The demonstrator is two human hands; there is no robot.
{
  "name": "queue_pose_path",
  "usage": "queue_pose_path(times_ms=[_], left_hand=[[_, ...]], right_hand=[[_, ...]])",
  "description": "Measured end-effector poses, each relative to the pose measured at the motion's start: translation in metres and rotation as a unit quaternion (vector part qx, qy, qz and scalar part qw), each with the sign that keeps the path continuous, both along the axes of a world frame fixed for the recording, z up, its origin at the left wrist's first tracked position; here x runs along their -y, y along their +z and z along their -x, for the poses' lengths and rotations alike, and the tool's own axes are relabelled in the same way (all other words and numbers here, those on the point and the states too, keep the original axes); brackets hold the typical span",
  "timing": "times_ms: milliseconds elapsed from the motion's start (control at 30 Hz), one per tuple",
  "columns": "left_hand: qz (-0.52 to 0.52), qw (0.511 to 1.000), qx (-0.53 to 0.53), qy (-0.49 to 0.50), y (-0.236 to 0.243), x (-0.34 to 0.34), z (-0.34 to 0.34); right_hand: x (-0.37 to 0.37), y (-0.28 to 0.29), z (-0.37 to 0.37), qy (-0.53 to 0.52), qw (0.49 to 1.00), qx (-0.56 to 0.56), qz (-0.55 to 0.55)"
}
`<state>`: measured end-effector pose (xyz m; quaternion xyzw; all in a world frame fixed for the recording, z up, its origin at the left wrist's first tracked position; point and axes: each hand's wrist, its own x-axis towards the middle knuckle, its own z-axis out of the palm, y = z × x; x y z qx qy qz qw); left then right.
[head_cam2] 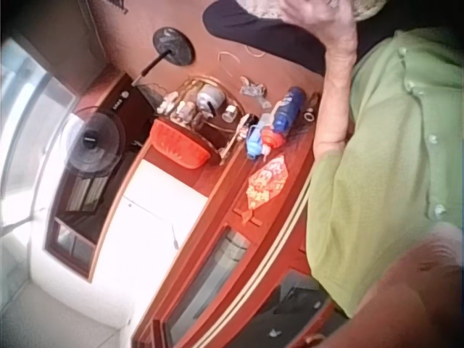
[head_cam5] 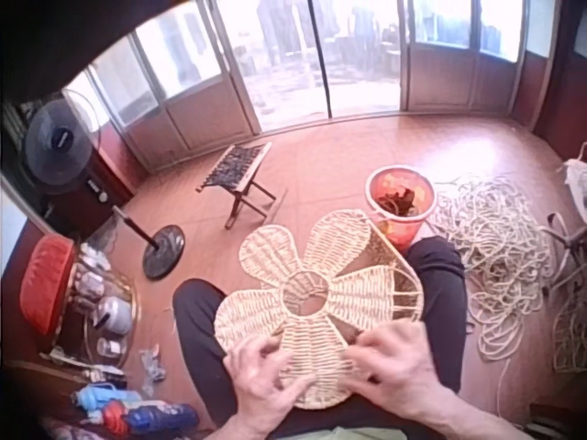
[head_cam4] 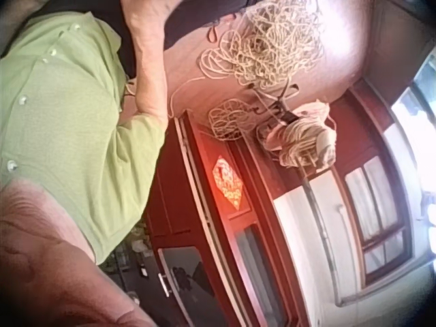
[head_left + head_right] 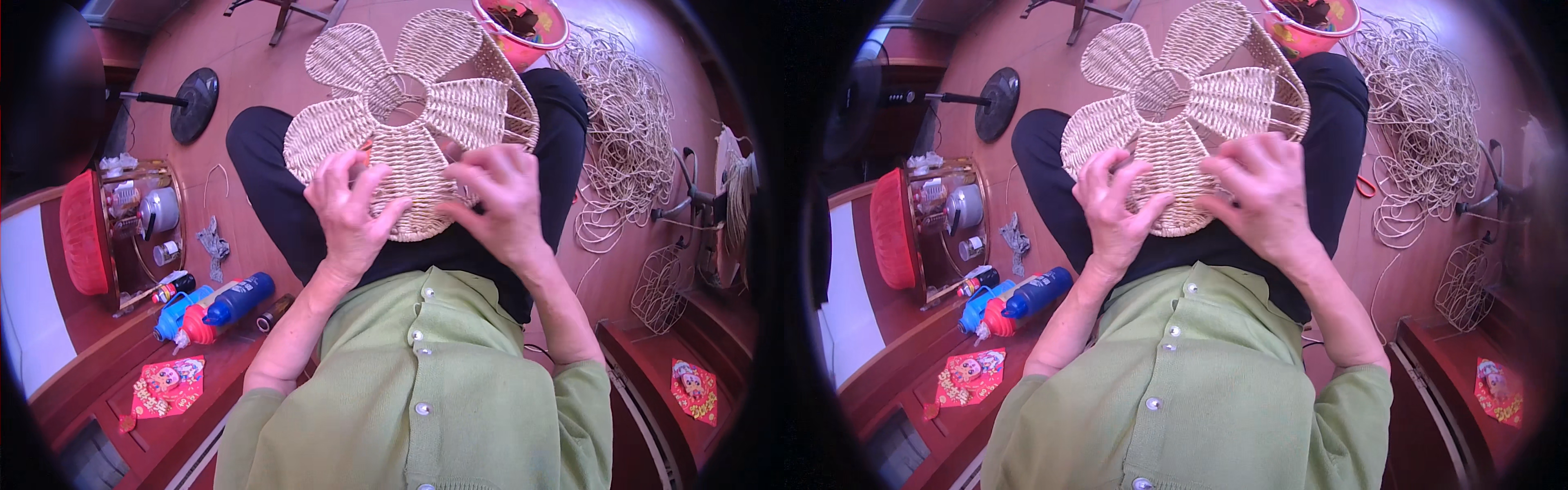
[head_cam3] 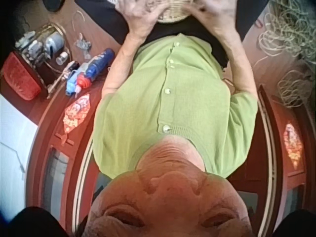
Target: Weaving a decorative wicker flower by hand.
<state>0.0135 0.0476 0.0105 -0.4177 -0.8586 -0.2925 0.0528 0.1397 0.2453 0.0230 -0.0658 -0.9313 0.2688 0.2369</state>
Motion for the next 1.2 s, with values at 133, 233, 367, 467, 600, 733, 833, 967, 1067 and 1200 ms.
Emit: queue_pose_path(times_ms=[133, 233, 367, 467, 600, 733, 833, 967, 1067, 1200], left_hand=[[-0.041, 0.999, -0.001, 0.022, -0.005, -0.007, 0.003], [-0.056, 0.997, 0.026, -0.045, -0.002, -0.011, 0.002], [-0.047, 0.997, 0.058, -0.006, -0.009, -0.024, 0.000], [-0.134, 0.985, 0.107, 0.022, -0.009, -0.012, 0.009], [-0.206, 0.939, 0.267, 0.074, -0.011, 0.026, 0.017], [-0.051, 0.978, 0.171, 0.112, -0.009, 0.037, -0.001], [-0.044, 0.989, 0.124, 0.061, -0.018, 0.027, -0.010], [-0.014, 0.993, 0.095, 0.072, -0.009, 0.004, -0.011], [-0.001, 0.993, 0.091, 0.080, -0.007, -0.004, -0.005], [-0.045, 0.988, 0.102, 0.111, -0.003, -0.017, -0.004]], right_hand=[[-0.007, -0.026, 0.004, -0.047, 0.996, -0.048, 0.061], [-0.019, -0.019, -0.004, -0.133, 0.976, -0.091, 0.147], [-0.020, -0.019, -0.012, -0.105, 0.986, -0.074, 0.108], [-0.021, -0.020, -0.015, -0.098, 0.988, -0.073, 0.090], [-0.023, -0.019, -0.013, -0.114, 0.989, -0.069, 0.070], [-0.059, 0.000, 0.012, -0.118, 0.984, -0.099, -0.090], [-0.099, -0.002, 0.047, -0.076, 0.989, -0.071, -0.103], [-0.093, 0.000, 0.087, 0.025, 0.994, 0.001, -0.109], [-0.076, -0.014, 0.093, -0.027, 0.989, 0.074, -0.124], [-0.068, 0.007, 0.097, -0.055, 0.979, 0.198, -0.010]])
